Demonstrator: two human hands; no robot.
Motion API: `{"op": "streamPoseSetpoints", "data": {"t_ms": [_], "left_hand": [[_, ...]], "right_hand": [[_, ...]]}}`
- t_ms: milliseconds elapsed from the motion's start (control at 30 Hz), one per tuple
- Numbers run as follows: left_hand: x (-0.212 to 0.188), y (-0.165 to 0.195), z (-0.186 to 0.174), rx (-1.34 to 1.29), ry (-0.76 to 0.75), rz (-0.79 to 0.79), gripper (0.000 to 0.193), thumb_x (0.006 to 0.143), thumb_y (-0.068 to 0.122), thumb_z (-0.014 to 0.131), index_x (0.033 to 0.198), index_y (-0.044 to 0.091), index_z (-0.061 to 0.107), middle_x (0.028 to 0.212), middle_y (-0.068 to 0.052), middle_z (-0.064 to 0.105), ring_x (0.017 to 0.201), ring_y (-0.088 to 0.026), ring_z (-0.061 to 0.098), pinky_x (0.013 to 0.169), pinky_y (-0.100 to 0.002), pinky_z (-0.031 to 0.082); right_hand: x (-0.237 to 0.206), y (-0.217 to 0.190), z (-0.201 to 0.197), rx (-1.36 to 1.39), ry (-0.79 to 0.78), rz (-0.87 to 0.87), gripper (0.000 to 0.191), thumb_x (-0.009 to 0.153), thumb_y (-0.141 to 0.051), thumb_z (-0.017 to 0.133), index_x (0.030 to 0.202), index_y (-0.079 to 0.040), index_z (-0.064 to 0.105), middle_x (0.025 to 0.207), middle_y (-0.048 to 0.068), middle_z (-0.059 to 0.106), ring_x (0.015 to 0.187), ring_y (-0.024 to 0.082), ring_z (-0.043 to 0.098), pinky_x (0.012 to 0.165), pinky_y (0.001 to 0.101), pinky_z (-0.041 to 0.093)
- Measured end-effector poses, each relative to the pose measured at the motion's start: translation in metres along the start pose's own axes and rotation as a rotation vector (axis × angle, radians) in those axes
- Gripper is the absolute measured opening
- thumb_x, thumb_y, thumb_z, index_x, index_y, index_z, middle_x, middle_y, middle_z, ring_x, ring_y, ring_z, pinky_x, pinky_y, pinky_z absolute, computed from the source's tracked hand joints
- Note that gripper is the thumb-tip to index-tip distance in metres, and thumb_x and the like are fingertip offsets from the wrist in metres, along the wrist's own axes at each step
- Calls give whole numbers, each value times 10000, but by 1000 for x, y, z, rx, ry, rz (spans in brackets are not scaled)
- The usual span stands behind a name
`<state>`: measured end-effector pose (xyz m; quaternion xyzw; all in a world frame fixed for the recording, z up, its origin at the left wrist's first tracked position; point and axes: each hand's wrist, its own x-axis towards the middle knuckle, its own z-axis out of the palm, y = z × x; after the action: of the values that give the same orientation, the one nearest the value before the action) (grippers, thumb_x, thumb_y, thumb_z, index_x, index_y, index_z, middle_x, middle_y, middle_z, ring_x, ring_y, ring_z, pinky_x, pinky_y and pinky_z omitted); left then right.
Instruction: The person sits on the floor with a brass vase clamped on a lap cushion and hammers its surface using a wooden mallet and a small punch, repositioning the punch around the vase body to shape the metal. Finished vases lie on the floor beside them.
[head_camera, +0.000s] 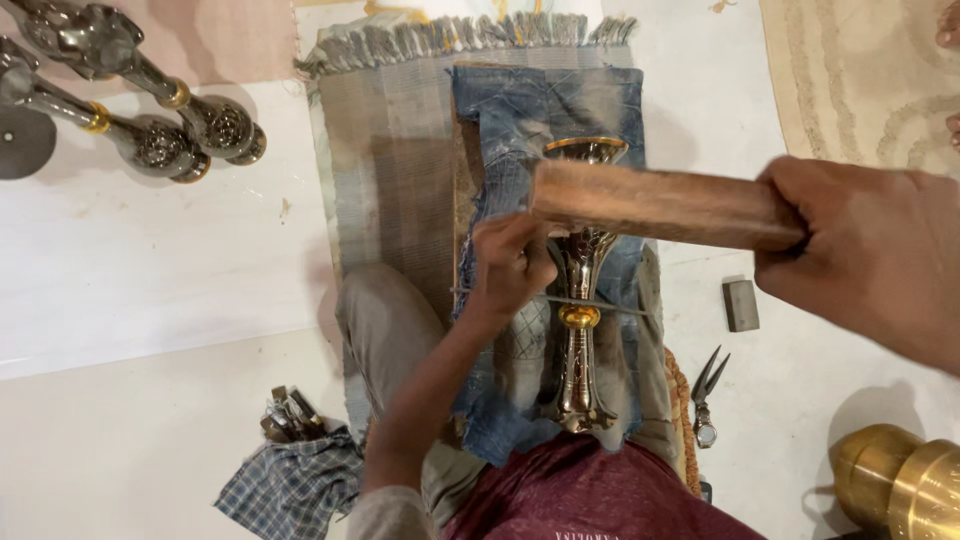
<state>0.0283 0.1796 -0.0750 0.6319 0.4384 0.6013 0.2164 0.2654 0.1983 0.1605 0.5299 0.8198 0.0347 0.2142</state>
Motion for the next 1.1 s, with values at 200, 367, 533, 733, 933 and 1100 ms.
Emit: {"op": "streamPoseSetpoints", "data": {"t_ms": [200,367,533,733,933,1100], "left_hand": [[-3,21,6,-47,196,-144,311,857,-142,561,1046,43,725,849,-45,775,691,-124,755,615,-262,587],[-4,36,8,-74,330,-103,237,891,-133,602,1037,16,714,896,-68,778,741,-167,772,675,-254,590],[-4,34,6,-224,356,-145,346,808,-99,691,1135,-10,621,1007,-133,688,879,-206,691,806,-304,588],[9,24,-6,-879,363,-280,331,1008,-92,640,1329,-14,625,1026,-140,764,924,-199,755,832,-344,665],[20,30,-1,-537,101,-166,321,990,-138,640,1260,31,677,1133,-128,750,950,-204,772,805,-310,680],[33,26,1,-361,-44,1,346,1031,-108,621,1329,65,652,1175,-77,765,970,-203,794,810,-286,701]], "right_hand": [[28,-30,-62,-209,-271,27,216,865,-324,715,995,-168,641,776,5,682,617,154,678,576,322,573],[35,-50,-91,-255,-234,-9,214,865,-299,700,1039,-196,631,805,-31,710,634,149,705,591,321,575],[35,-49,-69,-162,-456,5,202,901,-263,695,1086,-231,623,818,-12,704,641,131,730,586,301,619],[-42,-106,41,550,-572,-369,324,789,-186,734,1108,-169,683,889,41,741,744,166,742,634,321,625],[-94,-140,124,626,103,-410,575,483,-121,869,1023,-38,690,916,152,727,733,310,718,569,436,588],[-99,-135,149,985,212,-342,517,473,-64,800,975,-34,681,844,118,723,745,285,722,604,410,582]]}}
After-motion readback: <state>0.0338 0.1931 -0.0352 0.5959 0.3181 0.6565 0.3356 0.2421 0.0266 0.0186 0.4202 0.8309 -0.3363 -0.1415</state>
